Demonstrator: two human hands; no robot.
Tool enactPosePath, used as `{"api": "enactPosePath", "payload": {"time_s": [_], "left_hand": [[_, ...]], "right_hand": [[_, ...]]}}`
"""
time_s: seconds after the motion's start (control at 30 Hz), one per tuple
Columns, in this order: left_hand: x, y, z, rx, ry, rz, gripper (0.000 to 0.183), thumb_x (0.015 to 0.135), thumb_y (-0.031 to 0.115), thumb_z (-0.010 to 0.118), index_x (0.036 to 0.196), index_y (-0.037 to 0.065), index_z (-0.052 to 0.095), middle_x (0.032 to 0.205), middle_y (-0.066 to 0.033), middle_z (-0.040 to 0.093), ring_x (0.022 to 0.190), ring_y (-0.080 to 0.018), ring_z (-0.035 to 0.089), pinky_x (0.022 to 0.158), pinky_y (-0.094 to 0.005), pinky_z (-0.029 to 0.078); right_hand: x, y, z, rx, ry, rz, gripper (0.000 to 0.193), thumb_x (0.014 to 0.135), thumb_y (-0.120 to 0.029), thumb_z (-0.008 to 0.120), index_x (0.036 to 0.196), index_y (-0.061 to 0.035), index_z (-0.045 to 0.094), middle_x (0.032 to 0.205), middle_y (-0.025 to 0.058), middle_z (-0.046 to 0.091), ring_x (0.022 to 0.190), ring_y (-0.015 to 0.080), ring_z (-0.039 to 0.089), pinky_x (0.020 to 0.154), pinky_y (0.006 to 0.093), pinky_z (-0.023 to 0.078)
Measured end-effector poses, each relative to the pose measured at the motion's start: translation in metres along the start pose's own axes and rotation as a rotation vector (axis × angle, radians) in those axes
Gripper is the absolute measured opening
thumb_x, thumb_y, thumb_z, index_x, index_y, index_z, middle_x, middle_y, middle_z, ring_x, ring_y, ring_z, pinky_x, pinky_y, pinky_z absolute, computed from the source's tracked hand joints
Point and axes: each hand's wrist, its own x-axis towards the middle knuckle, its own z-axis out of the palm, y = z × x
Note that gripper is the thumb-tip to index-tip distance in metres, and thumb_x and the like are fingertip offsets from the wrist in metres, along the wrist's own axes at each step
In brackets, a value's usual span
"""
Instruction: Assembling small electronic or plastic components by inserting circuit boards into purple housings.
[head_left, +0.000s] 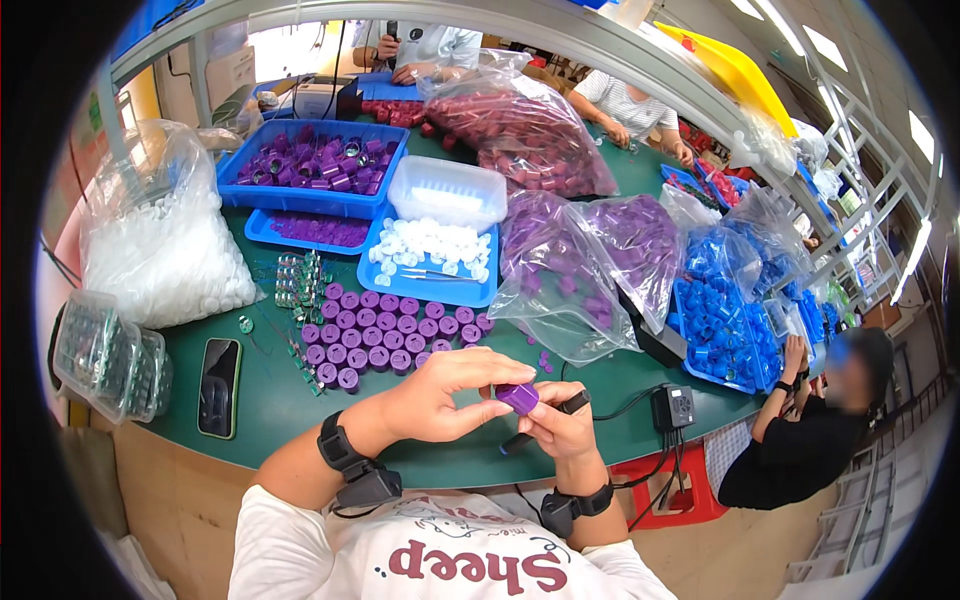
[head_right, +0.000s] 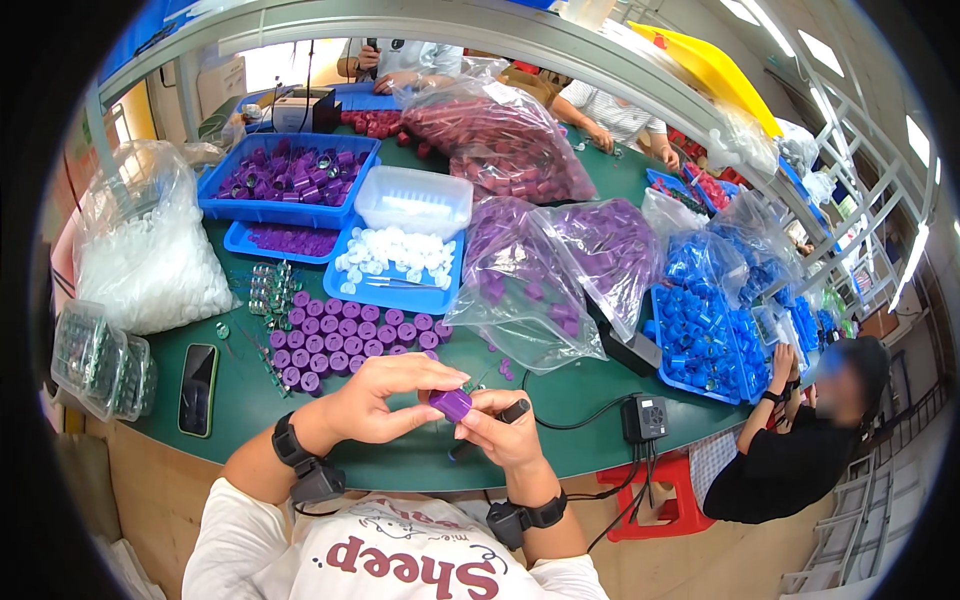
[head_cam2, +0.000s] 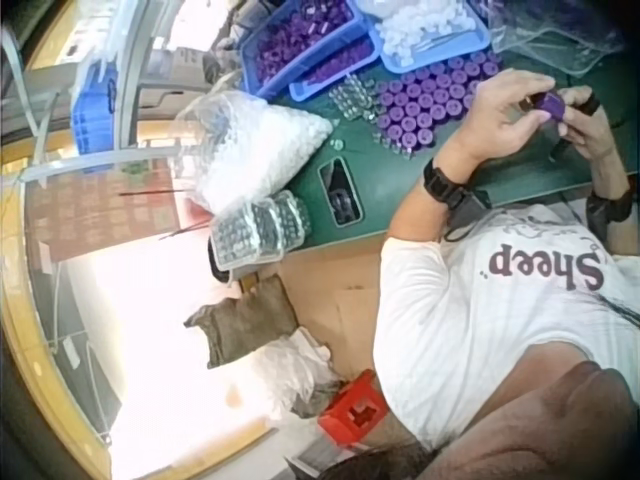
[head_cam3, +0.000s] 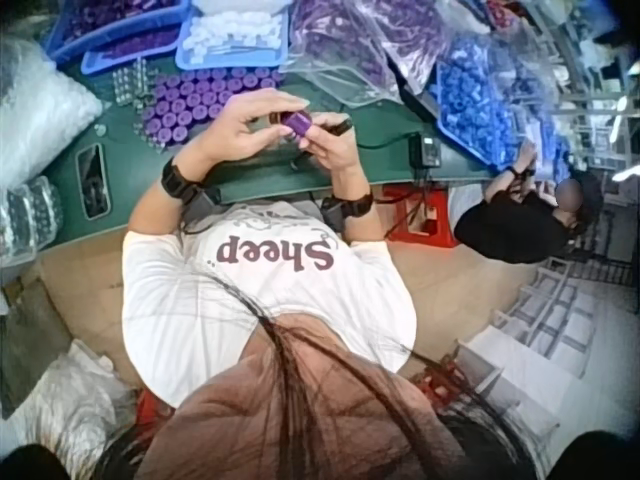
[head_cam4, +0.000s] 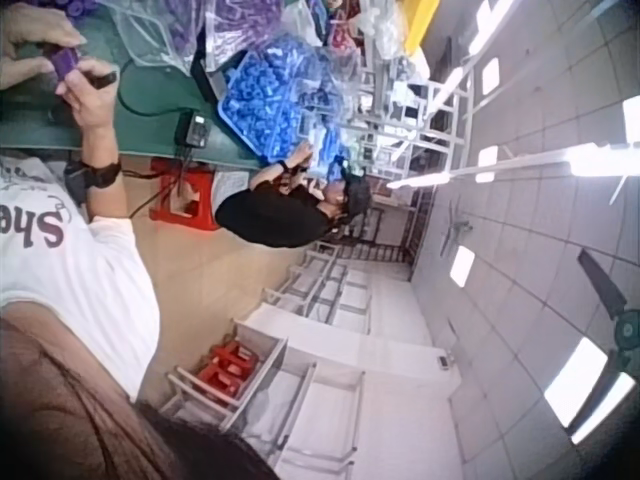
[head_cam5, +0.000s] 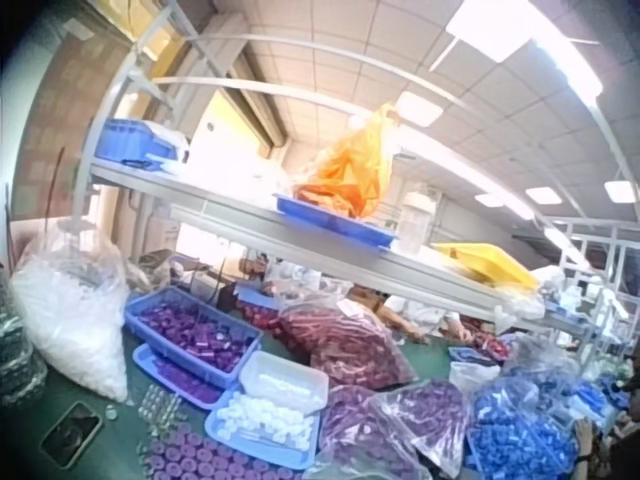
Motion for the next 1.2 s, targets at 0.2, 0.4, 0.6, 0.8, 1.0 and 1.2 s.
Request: {"api": "enactPosePath", "payload": {"time_s": [0.2, 0.4, 0.6, 0.8, 1.0, 1.2], "left_hand": [[0.005, 0.011, 0.003, 0.007, 0.056, -0.03, 0.037, 0.074, 0.003, 0.071, 0.11, 0.0, 0.062, 0.096, -0.0131, 0.064, 0.078, -0.0189, 0.063, 0.065, -0.029, 0.051], [0.005, 0.019, 0.024, 0.061, 0.228, 0.021, 0.038, 0.073, 0.001, 0.072, 0.11, -0.001, 0.062, 0.087, -0.0112, 0.062, 0.068, -0.0157, 0.059, 0.057, -0.0245, 0.049], [0.014, 0.024, 0.016, 0.099, 0.141, 0.101, 0.036, 0.074, 0.002, 0.07, 0.109, 0.001, 0.062, 0.091, -0.0127, 0.062, 0.074, -0.0199, 0.06, 0.061, -0.0279, 0.05], [0.018, 0.012, 0.0, 0.053, -0.013, 0.14, 0.035, 0.074, -0.001, 0.069, 0.108, 0.002, 0.064, 0.103, -0.0141, 0.063, 0.081, -0.0218, 0.062, 0.063, -0.0289, 0.051], [0.014, 0.0, -0.004, 0.088, -0.012, 0.08, 0.036, 0.073, 0.0, 0.07, 0.108, 0.003, 0.064, 0.105, -0.0136, 0.063, 0.082, -0.0206, 0.062, 0.063, -0.0279, 0.051], [0.011, -0.007, 0.001, 0.0, 0.064, -0.049, 0.038, 0.072, 0.002, 0.072, 0.11, 0.003, 0.063, 0.103, -0.0123, 0.063, 0.081, -0.0163, 0.06, 0.062, -0.0254, 0.049]], "right_hand": [[0.0, 0.005, 0.011, -0.148, 0.094, -0.213, 0.009, 0.084, 0.0, 0.058, 0.087, 0.0065, 0.064, 0.074, 0.013, 0.062, 0.055, 0.0099, 0.052, 0.047, 0.02, 0.038], [0.004, 0.012, 0.008, -0.026, 0.027, -0.321, 0.009, 0.084, -0.001, 0.058, 0.086, 0.006, 0.064, 0.076, 0.0138, 0.061, 0.058, 0.0112, 0.053, 0.049, 0.021, 0.039], [0.004, 0.0, -0.008, 0.237, -0.077, 0.018, 0.014, 0.084, -0.005, 0.06, 0.088, 0.0082, 0.062, 0.071, 0.0157, 0.06, 0.049, 0.0085, 0.046, 0.038, 0.0172, 0.029], [0.005, 0.003, -0.006, 0.183, -0.069, -0.031, 0.015, 0.085, -0.005, 0.059, 0.09, 0.0084, 0.062, 0.067, 0.0143, 0.06, 0.044, 0.0058, 0.041, 0.036, 0.0169, 0.026], [0.007, 0.008, 0.0, 0.138, 0.061, -0.014, 0.011, 0.087, -0.002, 0.057, 0.092, 0.0052, 0.063, 0.066, 0.0121, 0.061, 0.043, 0.0041, 0.039, 0.039, 0.0171, 0.028], [0.009, 0.009, 0.009, 0.166, 0.119, -0.045, 0.01, 0.089, -0.004, 0.056, 0.094, 0.0026, 0.06, 0.066, 0.0072, 0.058, 0.043, 0.0035, 0.037, 0.042, 0.0182, 0.028]]}}
